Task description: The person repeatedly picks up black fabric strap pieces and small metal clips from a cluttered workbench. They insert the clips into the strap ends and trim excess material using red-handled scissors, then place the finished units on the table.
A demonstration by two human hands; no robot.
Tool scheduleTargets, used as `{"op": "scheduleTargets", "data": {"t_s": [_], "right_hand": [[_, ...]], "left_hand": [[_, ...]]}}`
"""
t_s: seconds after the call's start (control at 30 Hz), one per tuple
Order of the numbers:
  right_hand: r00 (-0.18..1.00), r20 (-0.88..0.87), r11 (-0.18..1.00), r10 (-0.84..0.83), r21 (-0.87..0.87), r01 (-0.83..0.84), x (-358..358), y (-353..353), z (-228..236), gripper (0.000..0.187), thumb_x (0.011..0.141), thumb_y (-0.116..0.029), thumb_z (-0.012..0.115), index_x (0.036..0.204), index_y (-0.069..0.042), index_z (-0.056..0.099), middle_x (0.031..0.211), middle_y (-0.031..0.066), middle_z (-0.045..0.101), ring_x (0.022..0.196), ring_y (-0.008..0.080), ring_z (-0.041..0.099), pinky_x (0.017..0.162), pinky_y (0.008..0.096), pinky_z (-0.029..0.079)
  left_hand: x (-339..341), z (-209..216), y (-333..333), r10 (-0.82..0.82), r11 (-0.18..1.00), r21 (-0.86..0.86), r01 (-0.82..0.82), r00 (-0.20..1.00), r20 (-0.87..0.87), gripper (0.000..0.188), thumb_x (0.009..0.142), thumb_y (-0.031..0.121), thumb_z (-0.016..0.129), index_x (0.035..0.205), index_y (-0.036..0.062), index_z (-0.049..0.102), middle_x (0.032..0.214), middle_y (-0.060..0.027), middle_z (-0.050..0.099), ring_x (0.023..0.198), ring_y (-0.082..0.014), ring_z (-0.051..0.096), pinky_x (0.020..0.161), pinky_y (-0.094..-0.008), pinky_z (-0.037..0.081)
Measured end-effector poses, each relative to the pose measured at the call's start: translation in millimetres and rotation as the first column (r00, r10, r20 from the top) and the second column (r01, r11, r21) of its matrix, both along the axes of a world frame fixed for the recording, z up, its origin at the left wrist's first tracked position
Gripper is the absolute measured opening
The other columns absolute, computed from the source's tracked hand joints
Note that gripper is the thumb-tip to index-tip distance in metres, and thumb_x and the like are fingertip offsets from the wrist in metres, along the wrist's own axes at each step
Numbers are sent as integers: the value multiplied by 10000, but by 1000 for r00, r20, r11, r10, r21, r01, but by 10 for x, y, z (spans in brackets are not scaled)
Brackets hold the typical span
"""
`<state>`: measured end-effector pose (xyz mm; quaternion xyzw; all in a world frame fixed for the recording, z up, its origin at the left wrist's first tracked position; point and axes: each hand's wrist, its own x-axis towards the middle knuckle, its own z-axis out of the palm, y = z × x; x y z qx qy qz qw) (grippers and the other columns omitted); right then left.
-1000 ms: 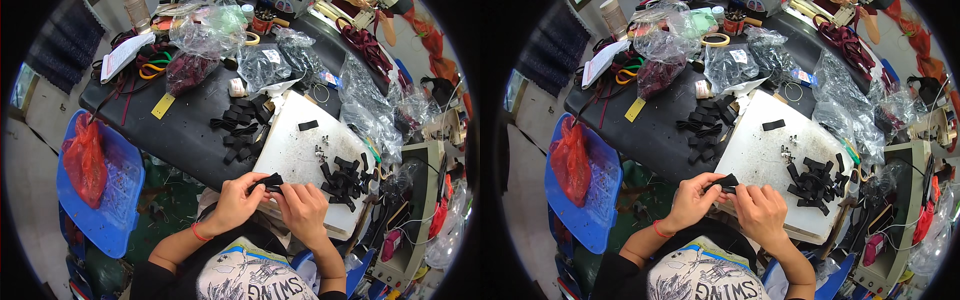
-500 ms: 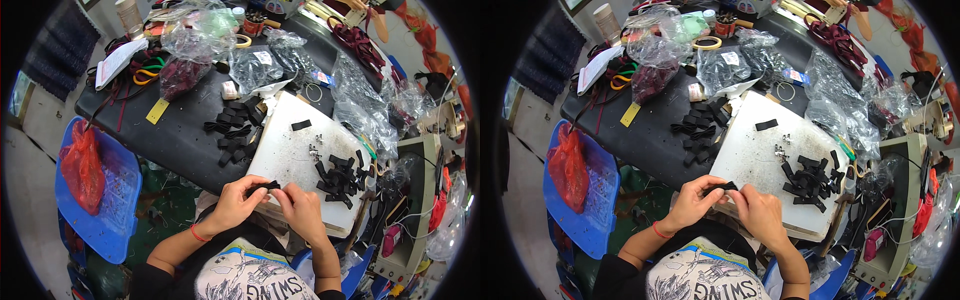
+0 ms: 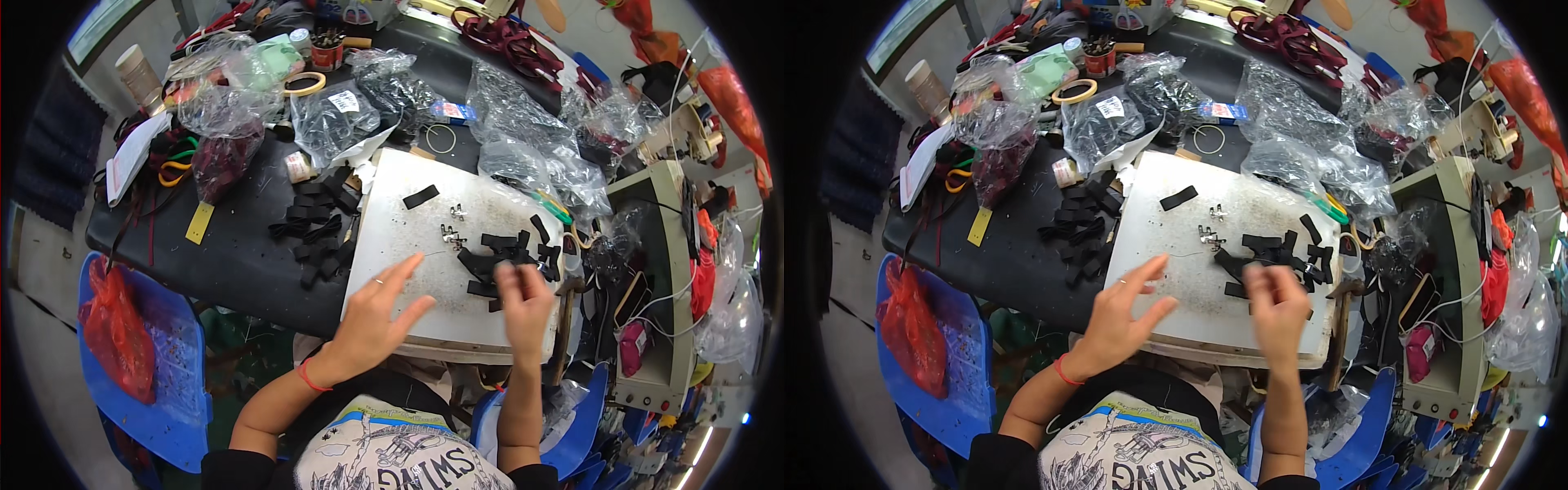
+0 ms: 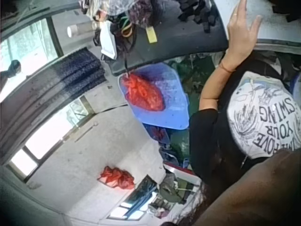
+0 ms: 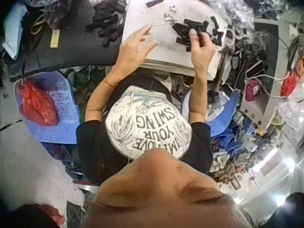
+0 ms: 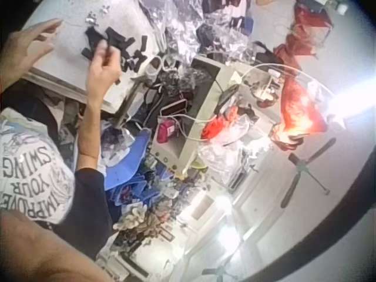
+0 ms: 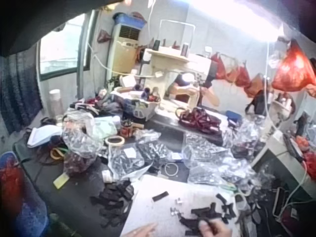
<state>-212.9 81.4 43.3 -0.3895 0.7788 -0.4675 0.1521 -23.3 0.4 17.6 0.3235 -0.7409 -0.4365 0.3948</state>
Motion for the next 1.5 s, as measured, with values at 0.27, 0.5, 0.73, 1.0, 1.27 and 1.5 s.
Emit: {"op": "scheduleTargets", "data": {"t_s": [0.27, 0.5, 0.73, 1.0, 1.27, 1.5], "right_hand": [[841, -532, 994, 100, 88, -62, -220, -305, -68, 174, 830, -212, 673, 814, -44, 631, 802, 92, 595, 614, 272, 595, 569, 375, 469], [761, -581, 882, 290, 470, 22, 152, -746, -231, 169, 868, -192, 591, 854, -24, 609, 918, 131, 574, 712, 324, 629, 593, 430, 493], [717, -635, 934, 287, 353, -61, 235, -783, -344, 111, 827, -116, 617, 903, -43, 582, 866, 125, 586, 738, 317, 624, 602, 430, 487], [921, -201, 935, 333, 197, -296, 248, -858, -348, 179, 795, -41, 623, 969, -18, 588, 808, 130, 638, 668, 256, 617, 601, 355, 481], [831, 301, 841, 468, 136, -523, 343, -740, -142, 173, 780, -77, 695, 922, -1, 632, 706, 1, 584, 605, 43, 477, 539, 212, 382], [739, 388, 751, 550, 156, -641, 408, -521, 6, 118, 796, -23, 679, 908, 12, 658, 711, 12, 562, 588, 46, 477, 513, 206, 375]], "left_hand": [[122, -29, -12, -56, 986, 158, 57, 998, -5, 200, 864, 60, 610, 1047, -13, 643, 968, -145, 675, 816, -194, 656, 734, -289, 509], [208, -50, 55, -33, 986, 162, 40, 998, -44, 171, 869, 39, 597, 1021, -17, 653, 941, -136, 680, 815, -186, 658, 742, -279, 510], [290, -128, 44, -4, 986, 166, 13, 998, -57, 166, 879, 37, 587, 1022, -18, 652, 931, -130, 682, 821, -180, 657, 743, -271, 506], [302, -115, -34, -9, 975, 222, 25, 997, -74, 172, 888, 61, 588, 1028, -19, 648, 966, -133, 681, 859, -183, 664, 761, -277, 513], [252, -94, -247, 18, 913, 406, 45, 988, -152, 248, 912, 105, 583, 1085, -71, 597, 960, -141, 671, 863, -170, 663, 777, -277, 541], [320, -34, -223, -101, 752, 635, 178, 983, -155, 178, 924, 87, 552, 934, -80, 613, 795, -99, 668, 729, -135, 666, 673, -263, 567]]}}
